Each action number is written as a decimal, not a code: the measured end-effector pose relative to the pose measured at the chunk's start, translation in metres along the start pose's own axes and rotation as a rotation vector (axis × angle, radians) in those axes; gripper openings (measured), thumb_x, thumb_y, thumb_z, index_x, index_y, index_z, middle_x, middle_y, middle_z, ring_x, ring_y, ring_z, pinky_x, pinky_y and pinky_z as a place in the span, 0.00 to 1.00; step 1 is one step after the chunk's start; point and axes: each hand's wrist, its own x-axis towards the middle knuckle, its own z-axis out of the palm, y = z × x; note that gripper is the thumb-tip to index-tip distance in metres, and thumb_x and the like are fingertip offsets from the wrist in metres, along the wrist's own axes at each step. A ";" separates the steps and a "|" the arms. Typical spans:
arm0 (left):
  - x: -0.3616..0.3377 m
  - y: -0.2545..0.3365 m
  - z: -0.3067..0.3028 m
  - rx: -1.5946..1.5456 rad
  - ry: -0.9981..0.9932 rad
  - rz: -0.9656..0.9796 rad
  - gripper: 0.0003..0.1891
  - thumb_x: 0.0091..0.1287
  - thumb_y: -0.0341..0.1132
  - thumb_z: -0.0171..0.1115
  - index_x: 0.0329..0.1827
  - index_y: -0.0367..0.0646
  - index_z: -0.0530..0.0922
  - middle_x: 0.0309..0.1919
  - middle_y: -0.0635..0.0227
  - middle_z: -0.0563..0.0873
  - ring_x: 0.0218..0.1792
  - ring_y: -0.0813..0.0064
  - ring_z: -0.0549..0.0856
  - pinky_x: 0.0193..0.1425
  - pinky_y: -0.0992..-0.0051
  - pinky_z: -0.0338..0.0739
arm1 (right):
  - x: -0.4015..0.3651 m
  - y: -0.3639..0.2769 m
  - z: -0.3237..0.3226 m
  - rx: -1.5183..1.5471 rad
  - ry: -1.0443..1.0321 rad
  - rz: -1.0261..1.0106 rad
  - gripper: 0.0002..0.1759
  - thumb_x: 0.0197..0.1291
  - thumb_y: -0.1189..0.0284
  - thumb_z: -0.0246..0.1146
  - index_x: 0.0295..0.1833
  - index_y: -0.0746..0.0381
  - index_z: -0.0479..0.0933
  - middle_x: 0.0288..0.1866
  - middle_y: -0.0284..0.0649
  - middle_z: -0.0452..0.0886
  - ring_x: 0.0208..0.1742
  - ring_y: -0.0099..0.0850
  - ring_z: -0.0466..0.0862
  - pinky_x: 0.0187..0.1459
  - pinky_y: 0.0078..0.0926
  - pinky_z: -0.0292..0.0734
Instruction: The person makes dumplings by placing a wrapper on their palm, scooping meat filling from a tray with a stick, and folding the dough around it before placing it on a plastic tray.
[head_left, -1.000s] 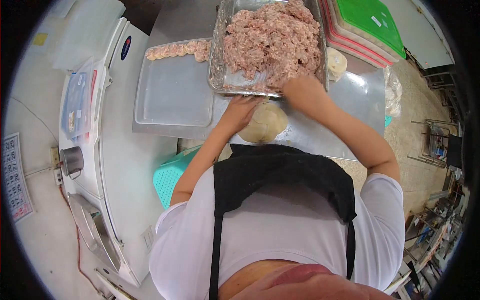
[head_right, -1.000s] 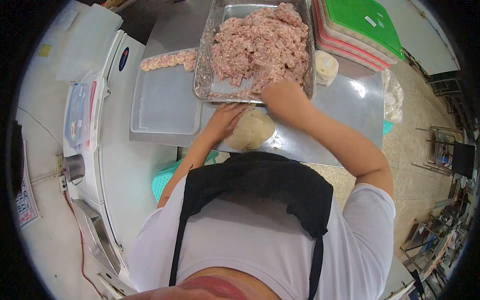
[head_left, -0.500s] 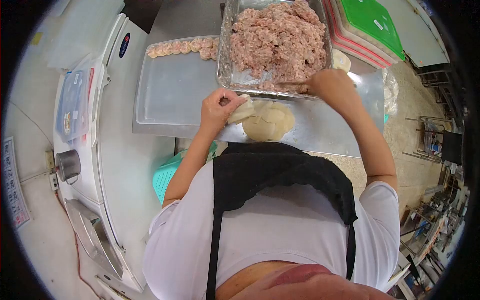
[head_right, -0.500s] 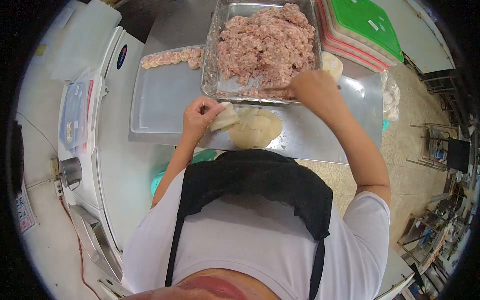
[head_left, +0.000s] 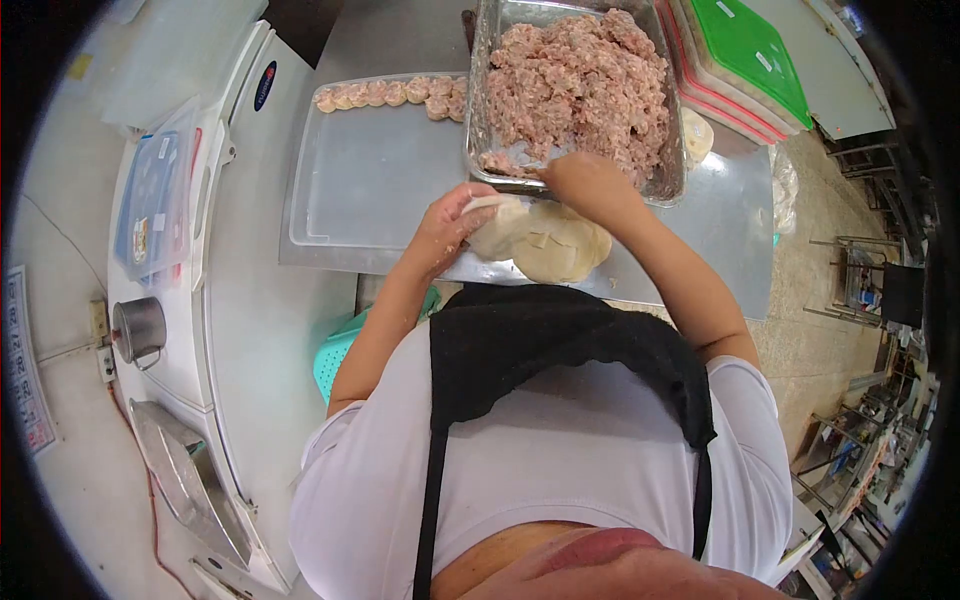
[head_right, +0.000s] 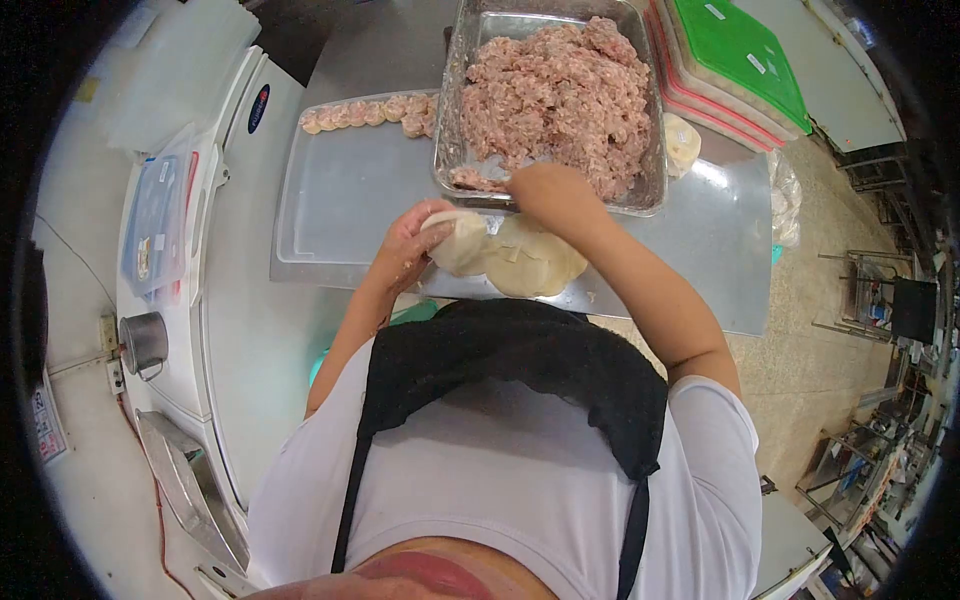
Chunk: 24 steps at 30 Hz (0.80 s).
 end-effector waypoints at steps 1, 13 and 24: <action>-0.001 -0.001 -0.003 0.090 -0.102 0.003 0.21 0.70 0.35 0.57 0.63 0.33 0.69 0.55 0.58 0.80 0.54 0.67 0.81 0.62 0.66 0.76 | 0.000 0.008 0.000 -0.001 0.005 0.002 0.13 0.59 0.67 0.57 0.32 0.65 0.82 0.29 0.50 0.83 0.35 0.45 0.85 0.37 0.41 0.79; 0.099 0.075 0.101 -0.735 0.030 0.171 0.28 0.75 0.51 0.40 0.66 0.36 0.66 0.63 0.52 0.73 0.66 0.58 0.70 0.73 0.51 0.56 | -0.030 0.047 -0.011 0.835 0.419 0.314 0.19 0.67 0.59 0.58 0.45 0.66 0.82 0.31 0.46 0.84 0.34 0.42 0.84 0.37 0.39 0.75; 0.128 0.060 0.144 -0.783 0.142 0.160 0.38 0.69 0.66 0.37 0.72 0.46 0.60 0.71 0.52 0.62 0.71 0.48 0.61 0.71 0.41 0.55 | -0.077 0.082 -0.086 0.143 0.202 0.155 0.14 0.67 0.64 0.56 0.48 0.62 0.79 0.36 0.49 0.80 0.37 0.51 0.81 0.40 0.44 0.76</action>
